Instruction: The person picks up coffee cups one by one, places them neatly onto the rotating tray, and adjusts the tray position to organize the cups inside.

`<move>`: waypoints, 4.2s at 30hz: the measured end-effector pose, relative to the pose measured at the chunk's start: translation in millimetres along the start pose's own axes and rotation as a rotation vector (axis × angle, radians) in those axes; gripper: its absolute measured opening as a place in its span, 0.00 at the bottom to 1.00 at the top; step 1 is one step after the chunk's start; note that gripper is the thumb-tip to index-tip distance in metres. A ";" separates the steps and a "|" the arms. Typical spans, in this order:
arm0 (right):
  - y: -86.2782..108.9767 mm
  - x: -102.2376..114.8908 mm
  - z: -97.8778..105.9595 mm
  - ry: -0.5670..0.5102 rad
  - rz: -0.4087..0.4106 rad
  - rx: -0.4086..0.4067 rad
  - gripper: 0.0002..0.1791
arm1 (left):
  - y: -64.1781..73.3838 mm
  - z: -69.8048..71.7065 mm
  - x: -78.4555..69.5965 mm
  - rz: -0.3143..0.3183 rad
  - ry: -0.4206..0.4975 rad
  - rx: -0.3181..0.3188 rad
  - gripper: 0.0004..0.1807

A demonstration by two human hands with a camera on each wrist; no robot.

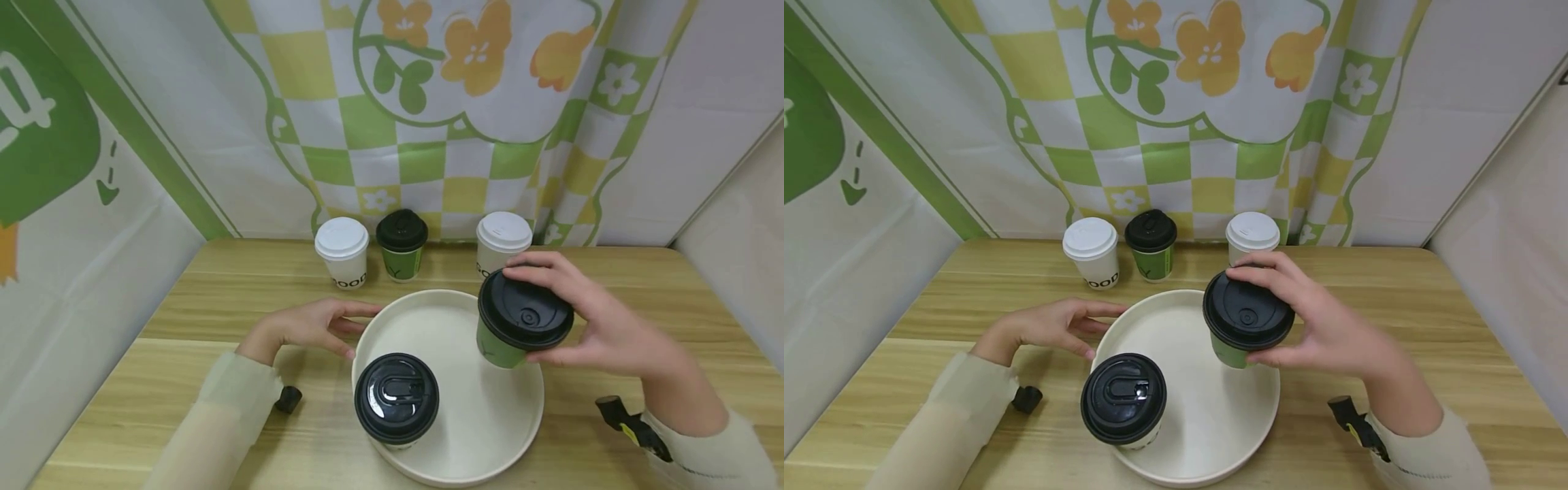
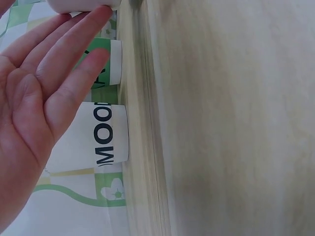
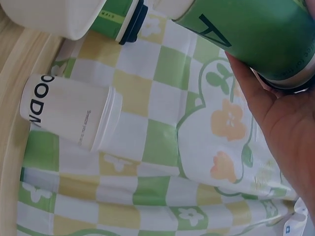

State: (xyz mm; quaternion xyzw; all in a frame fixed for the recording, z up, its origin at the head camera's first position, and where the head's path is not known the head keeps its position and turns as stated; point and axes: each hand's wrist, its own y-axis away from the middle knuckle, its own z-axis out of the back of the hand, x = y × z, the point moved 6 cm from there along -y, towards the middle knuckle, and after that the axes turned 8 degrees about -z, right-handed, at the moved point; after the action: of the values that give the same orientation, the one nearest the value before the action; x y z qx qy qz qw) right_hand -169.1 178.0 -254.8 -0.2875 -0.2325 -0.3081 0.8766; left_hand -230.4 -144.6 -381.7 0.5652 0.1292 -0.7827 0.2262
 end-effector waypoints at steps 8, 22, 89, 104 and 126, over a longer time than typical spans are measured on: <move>2.5 10.1 -10.7 -0.034 0.076 0.030 0.52 | -1.4 0.4 -1.5 0.004 0.004 0.005 0.47; 8.2 18.5 -35.8 -0.113 0.179 0.082 0.48 | -6.6 2.2 2.4 -0.023 0.042 0.039 0.48; 29.7 18.3 -92.7 -0.143 0.181 0.243 0.47 | -8.6 3.7 5.3 -0.011 0.068 0.035 0.48; 31.5 18.0 -94.8 -0.141 0.203 0.284 0.53 | -7.7 2.6 3.7 -0.011 0.068 0.034 0.48; 11.8 29.7 -64.7 0.226 0.142 0.182 0.59 | -6.4 2.5 5.4 -0.036 0.066 0.028 0.46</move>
State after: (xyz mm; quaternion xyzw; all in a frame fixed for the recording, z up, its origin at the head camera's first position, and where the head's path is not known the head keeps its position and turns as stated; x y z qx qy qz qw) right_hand -125.3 131.6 -288.7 -0.1864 -0.1384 -0.2533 0.9391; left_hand -237.0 -141.3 -386.3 0.5913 0.1359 -0.7695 0.1996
